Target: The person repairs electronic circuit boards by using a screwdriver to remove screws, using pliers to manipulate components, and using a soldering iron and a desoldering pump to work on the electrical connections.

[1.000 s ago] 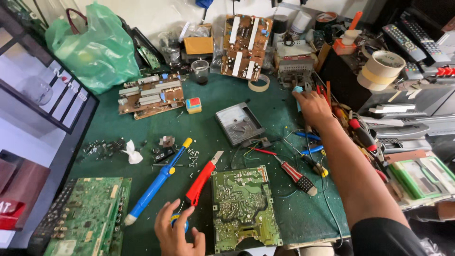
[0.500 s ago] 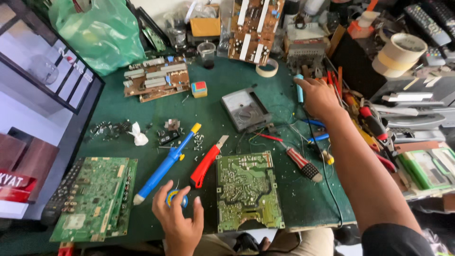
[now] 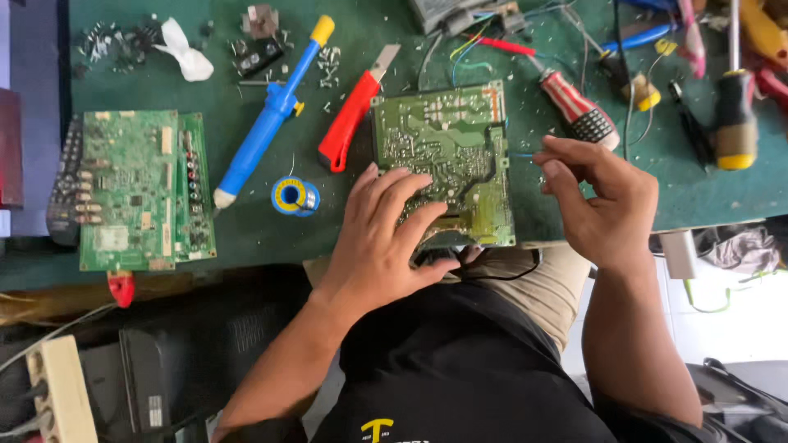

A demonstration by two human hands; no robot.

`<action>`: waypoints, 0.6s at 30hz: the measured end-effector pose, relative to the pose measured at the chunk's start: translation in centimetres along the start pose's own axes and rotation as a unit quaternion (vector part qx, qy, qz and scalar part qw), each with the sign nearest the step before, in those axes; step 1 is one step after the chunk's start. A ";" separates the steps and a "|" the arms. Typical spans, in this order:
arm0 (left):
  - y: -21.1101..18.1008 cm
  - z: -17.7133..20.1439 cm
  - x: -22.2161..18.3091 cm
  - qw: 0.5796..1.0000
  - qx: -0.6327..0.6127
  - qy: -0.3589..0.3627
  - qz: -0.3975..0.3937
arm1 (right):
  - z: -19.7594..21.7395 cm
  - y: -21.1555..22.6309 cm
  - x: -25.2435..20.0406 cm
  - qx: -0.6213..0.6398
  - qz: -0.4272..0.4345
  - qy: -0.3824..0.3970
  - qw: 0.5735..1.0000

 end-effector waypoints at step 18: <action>-0.5 -0.9 3.1 0.993 0.090 -0.001 -0.075 | -1.6 -2.5 -2.1 -0.064 0.055 -0.029 0.996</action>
Point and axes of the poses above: each hand's wrist, its own x-axis towards the middle knuckle, its own z-axis out of the back of the hand, y = z × x, the point moved 1 cm from there along x, towards the middle knuckle, and after that the axes turned 7 degrees about y, right-handed, at the moved point
